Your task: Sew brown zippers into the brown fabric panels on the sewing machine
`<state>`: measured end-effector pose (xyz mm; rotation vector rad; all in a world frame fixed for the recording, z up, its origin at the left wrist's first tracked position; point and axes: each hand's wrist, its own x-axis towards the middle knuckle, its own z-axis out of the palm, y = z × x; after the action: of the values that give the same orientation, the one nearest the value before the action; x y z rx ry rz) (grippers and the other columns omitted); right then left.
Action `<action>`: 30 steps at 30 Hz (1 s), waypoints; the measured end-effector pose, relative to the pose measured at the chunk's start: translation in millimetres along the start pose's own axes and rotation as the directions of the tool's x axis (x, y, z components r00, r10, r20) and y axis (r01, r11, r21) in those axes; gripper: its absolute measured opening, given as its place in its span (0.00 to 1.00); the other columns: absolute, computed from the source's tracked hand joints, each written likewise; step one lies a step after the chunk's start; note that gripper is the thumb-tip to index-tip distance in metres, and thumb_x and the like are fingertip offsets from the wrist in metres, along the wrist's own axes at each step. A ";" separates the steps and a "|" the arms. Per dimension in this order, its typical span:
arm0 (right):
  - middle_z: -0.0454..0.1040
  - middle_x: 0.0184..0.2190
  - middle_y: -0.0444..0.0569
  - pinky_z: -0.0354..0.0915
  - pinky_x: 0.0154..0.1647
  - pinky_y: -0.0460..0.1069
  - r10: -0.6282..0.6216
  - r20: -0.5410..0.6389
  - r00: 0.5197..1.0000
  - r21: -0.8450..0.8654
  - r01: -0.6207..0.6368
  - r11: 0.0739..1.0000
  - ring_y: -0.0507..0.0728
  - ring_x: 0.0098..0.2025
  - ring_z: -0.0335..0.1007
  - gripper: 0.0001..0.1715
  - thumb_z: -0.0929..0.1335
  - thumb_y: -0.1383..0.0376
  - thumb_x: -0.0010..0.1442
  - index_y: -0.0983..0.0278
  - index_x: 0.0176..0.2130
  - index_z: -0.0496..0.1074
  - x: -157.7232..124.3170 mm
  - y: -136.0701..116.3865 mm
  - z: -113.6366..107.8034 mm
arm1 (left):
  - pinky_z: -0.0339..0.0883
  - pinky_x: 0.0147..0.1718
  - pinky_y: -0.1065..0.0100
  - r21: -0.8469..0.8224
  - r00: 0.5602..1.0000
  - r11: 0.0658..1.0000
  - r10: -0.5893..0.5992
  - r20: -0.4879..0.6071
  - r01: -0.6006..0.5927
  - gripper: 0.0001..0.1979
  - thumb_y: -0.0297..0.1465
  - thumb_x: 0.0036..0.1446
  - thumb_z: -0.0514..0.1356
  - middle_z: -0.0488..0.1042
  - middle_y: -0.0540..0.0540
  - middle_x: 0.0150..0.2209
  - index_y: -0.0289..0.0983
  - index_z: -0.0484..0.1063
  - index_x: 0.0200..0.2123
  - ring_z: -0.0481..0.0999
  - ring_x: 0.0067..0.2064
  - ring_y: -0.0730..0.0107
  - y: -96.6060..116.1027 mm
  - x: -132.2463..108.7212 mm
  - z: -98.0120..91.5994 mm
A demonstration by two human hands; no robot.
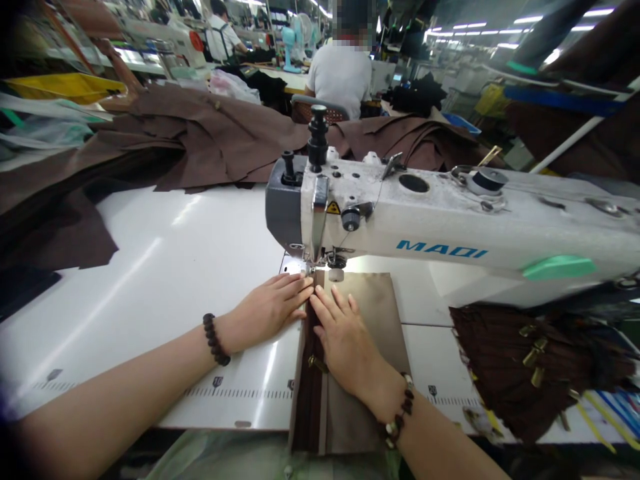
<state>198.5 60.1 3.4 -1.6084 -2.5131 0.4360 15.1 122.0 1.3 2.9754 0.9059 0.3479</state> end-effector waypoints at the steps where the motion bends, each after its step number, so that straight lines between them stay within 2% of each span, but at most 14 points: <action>1: 0.47 0.63 0.44 0.47 0.62 0.64 0.002 -0.003 1.000 0.008 -0.002 1.000 0.60 0.65 0.39 0.30 0.55 0.70 0.61 0.63 0.62 0.51 1.2 0.7 -0.9 | 0.57 0.54 0.59 0.002 1.000 1.000 -0.009 0.003 0.009 0.19 0.35 0.62 0.53 0.65 0.39 0.53 0.30 0.62 0.53 0.62 0.55 0.57 -0.1 0.7 0.0; 15: 0.51 0.62 0.49 0.48 0.62 0.64 -0.023 -0.083 0.996 0.025 0.025 0.999 0.59 0.65 0.41 0.30 0.56 0.70 0.61 0.62 0.61 0.52 6.1 4.9 3.1 | 0.59 0.53 0.58 -0.050 0.999 0.998 -0.026 -0.022 0.025 0.20 0.35 0.60 0.56 0.65 0.38 0.49 0.28 0.63 0.51 0.62 0.54 0.56 -3.8 0.9 -2.8; 20: 0.50 0.62 0.47 0.47 0.62 0.64 -0.014 -0.063 0.998 0.001 0.015 1.000 0.60 0.64 0.41 0.28 0.56 0.69 0.62 0.63 0.61 0.52 6.3 2.0 -1.9 | 0.59 0.53 0.58 -0.050 0.999 0.998 -0.026 -0.025 0.025 0.18 0.34 0.60 0.55 0.65 0.38 0.49 0.30 0.63 0.50 0.62 0.53 0.57 -5.5 2.3 -2.2; 22: 0.52 0.62 0.48 0.44 0.62 0.66 -0.023 -0.062 0.998 -0.008 0.023 1.000 0.61 0.64 0.42 0.27 0.56 0.68 0.62 0.64 0.60 0.54 7.7 1.5 -5.2 | 0.59 0.52 0.58 -0.036 1.000 0.999 -0.018 -0.015 0.017 0.17 0.32 0.61 0.55 0.65 0.37 0.50 0.29 0.63 0.50 0.63 0.53 0.57 -3.2 0.5 -5.3; 25: 0.56 0.60 0.51 0.39 0.63 0.66 -0.070 -0.077 0.995 -0.007 0.070 0.998 0.59 0.64 0.44 0.24 0.57 0.67 0.62 0.66 0.58 0.58 11.0 3.6 -8.2 | 0.61 0.50 0.56 -0.033 0.999 0.999 0.016 0.047 -0.014 0.15 0.30 0.60 0.55 0.67 0.37 0.47 0.28 0.65 0.49 0.66 0.50 0.56 10.3 -11.2 -15.5; 27: 0.57 0.59 0.52 0.41 0.63 0.64 -0.089 -0.081 0.993 0.021 0.091 0.996 0.58 0.63 0.46 0.23 0.58 0.68 0.62 0.67 0.56 0.60 12.7 6.1 -8.3 | 0.62 0.49 0.56 -0.078 0.995 0.995 0.071 0.076 -0.065 0.14 0.29 0.60 0.55 0.69 0.38 0.46 0.28 0.66 0.48 0.68 0.48 0.57 27.1 -25.4 -23.1; 30: 0.57 0.59 0.54 0.45 0.62 0.64 -0.091 -0.092 0.992 0.056 0.096 0.994 0.58 0.62 0.49 0.22 0.58 0.66 0.62 0.67 0.56 0.60 13.2 8.7 -7.1 | 0.61 0.52 0.57 -0.183 0.988 0.972 0.153 0.029 -0.145 0.13 0.28 0.61 0.53 0.69 0.39 0.49 0.30 0.65 0.49 0.67 0.50 0.59 57.9 -49.0 -29.0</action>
<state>202.2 76.7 6.9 -1.4483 -2.4720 0.4146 1.1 45.2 23.8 2.8765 0.6118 0.3467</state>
